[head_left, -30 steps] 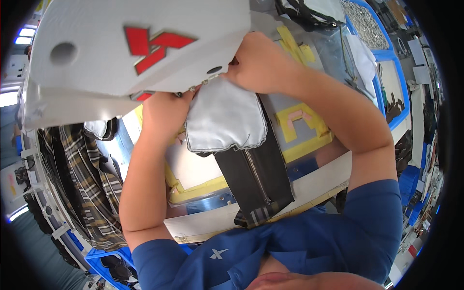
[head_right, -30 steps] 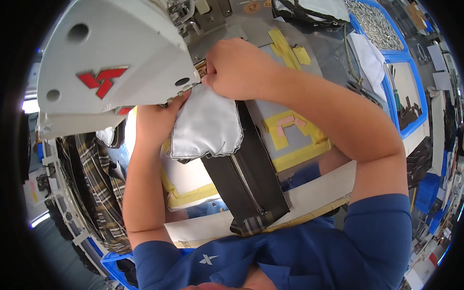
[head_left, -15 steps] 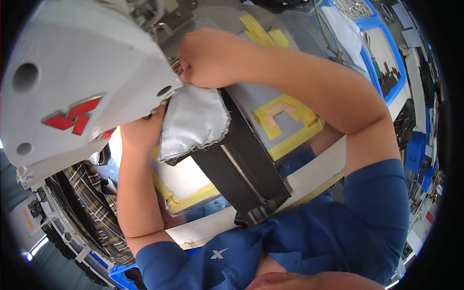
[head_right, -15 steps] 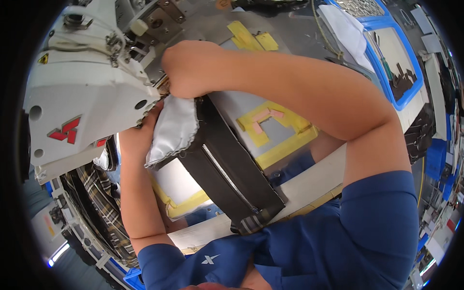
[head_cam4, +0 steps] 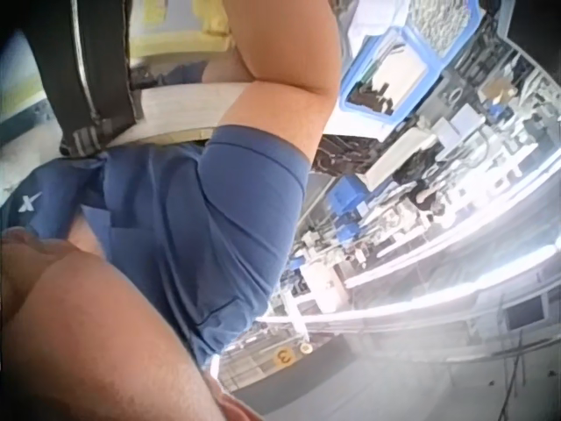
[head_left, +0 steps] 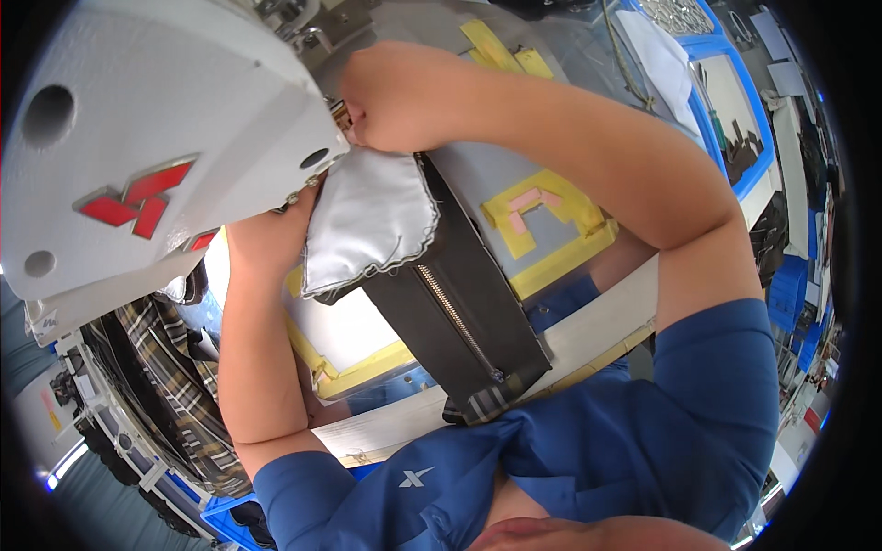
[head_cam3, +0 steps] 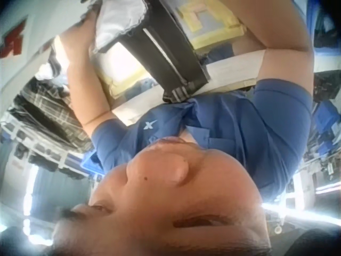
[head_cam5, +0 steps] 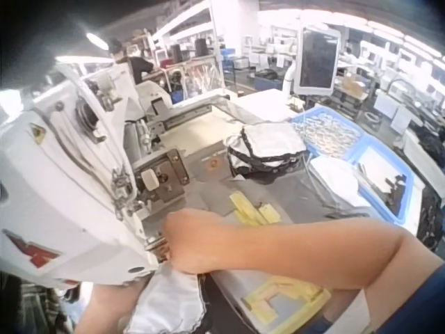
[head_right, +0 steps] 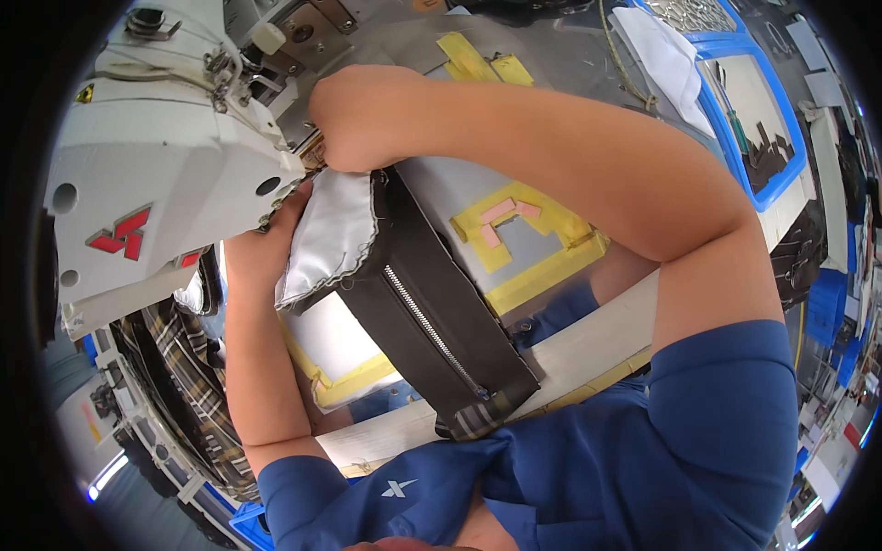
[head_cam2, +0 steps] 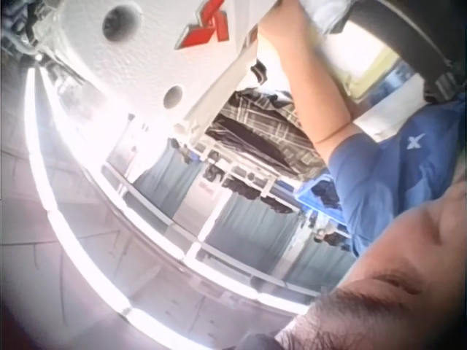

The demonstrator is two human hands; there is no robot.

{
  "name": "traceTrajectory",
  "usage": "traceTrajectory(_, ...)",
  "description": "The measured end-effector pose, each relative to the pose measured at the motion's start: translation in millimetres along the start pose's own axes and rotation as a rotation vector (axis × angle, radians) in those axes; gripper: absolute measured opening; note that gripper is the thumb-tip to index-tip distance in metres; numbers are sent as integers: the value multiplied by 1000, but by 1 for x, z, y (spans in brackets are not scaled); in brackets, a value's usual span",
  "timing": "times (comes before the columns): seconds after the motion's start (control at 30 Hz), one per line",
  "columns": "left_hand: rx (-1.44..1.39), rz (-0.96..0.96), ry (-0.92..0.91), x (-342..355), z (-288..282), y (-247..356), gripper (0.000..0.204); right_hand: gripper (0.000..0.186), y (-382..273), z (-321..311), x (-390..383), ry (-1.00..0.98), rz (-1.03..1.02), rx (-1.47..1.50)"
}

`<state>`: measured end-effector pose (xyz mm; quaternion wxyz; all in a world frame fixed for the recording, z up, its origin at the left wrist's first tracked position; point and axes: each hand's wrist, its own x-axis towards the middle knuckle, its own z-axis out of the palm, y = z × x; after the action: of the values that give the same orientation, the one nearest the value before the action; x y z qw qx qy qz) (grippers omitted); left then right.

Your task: The person operates an industrial sewing machine to stitch a zipper onto a black fabric pouch. They repeatedly align the zipper, sew the seam, and inspect the finished edge by opening the pouch. The process is repeated for multiple pouches in a factory setting.

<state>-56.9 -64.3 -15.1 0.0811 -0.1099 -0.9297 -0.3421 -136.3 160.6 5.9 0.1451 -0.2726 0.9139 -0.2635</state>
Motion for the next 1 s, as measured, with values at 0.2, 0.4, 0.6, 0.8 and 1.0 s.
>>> traceTrajectory(0.2,11,-42,1,0,0,-4,29,22,-2,-5,0,-13,-18,-6)
traceTrajectory(0.4,-3,-55,1,-2,4,-4,26,23,7,-9,-6,23,-104,-64)
traceTrajectory(0.6,-21,-68,-47,-5,3,-9,25,24,7,-12,-9,15,-90,-37)
traceTrajectory(0.8,-31,-85,-62,-5,1,-7,27,23,9,-9,-8,22,-80,-31)
traceTrajectory(1.0,14,-225,-149,-6,-1,-5,35,21,18,0,-6,134,-170,-82)
